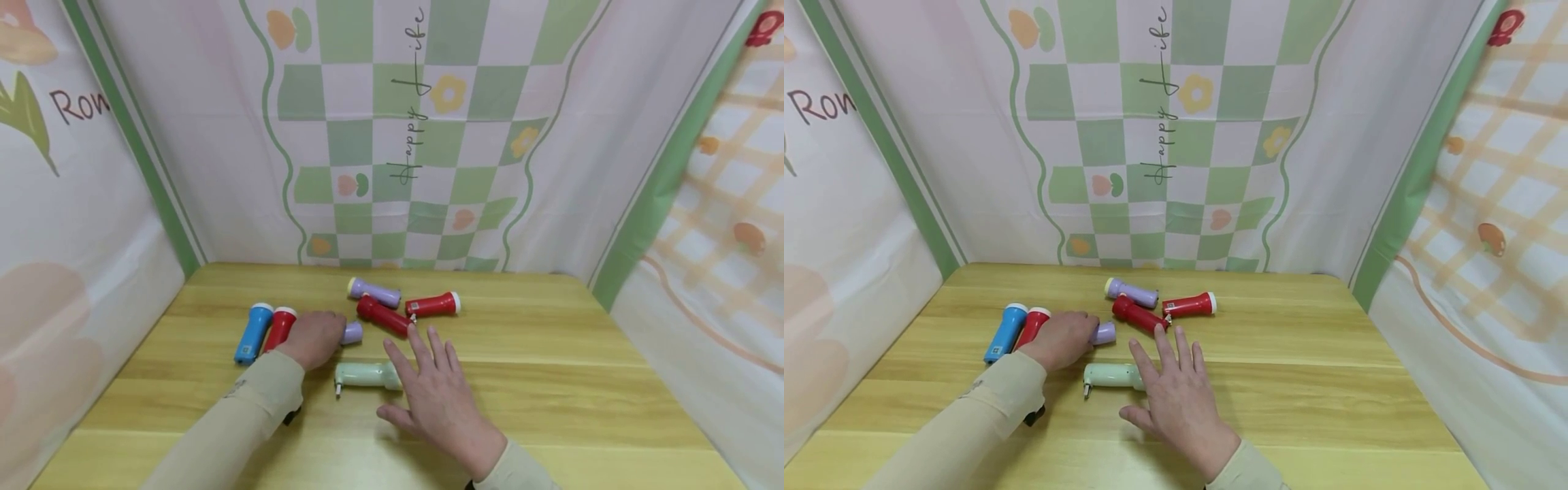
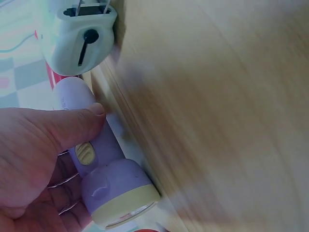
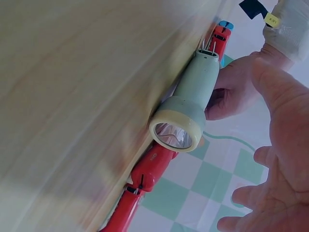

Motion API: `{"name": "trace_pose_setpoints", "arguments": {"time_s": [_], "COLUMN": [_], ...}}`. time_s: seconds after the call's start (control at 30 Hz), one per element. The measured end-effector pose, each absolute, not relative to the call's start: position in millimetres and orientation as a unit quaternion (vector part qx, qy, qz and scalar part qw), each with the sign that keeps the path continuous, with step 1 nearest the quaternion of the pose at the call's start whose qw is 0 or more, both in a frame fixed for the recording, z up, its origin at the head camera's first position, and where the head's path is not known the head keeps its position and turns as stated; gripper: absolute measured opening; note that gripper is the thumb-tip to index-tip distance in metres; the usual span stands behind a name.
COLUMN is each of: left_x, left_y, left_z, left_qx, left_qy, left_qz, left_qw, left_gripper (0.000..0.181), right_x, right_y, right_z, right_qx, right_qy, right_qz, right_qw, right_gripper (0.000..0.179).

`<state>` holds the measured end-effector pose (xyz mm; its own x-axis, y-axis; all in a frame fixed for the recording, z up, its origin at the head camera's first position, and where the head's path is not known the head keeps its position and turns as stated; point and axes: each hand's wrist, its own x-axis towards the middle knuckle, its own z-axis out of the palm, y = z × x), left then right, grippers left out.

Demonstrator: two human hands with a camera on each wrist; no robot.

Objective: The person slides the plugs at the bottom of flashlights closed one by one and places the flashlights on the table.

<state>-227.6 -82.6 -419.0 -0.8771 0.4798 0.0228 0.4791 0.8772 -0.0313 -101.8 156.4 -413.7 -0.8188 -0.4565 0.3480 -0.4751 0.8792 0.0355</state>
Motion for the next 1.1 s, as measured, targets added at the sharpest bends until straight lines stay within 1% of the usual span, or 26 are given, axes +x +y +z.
{"name": "trace_pose_setpoints", "arguments": {"time_s": [0.23, 0.4, 0.63, 0.8, 1.0, 1.1], "left_x": [-220.4, -214.4, -204.6, -196.6, -188.5, -185.2], "left_y": [-87.4, -91.5, -94.9, -95.4, -93.9, -93.8], "left_z": [-414.1, -407.9, -397.2, -392.2, -390.4, -390.4], "left_qx": [-0.248, -0.244, -0.233, -0.247, -0.271, -0.277], "left_qy": [-0.968, -0.969, -0.971, -0.967, -0.958, -0.955], "left_qz": [-0.019, -0.044, -0.050, -0.053, -0.071, -0.083], "left_qw": [-0.008, -0.001, 0.004, 0.026, 0.058, 0.065], "left_gripper": [0.011, 0.013, 0.027, 0.033, 0.036, 0.038], "right_x": [-101.2, -101.2, -101.4, -101.6, -102.1, -102.5], "right_y": [156.2, 156.6, 157.1, 156.0, 156.8, 157.0], "right_z": [-413.3, -412.9, -411.8, -411.7, -411.9, -411.7], "right_qx": [0.243, 0.245, 0.247, 0.244, 0.243, 0.243], "right_qy": [-0.954, -0.953, -0.949, -0.949, -0.948, -0.947], "right_qz": [0.026, 0.023, 0.024, 0.027, 0.034, 0.036], "right_qw": [0.174, 0.179, 0.196, 0.199, 0.205, 0.208], "right_gripper": [0.099, 0.099, 0.099, 0.099, 0.099, 0.098]}}
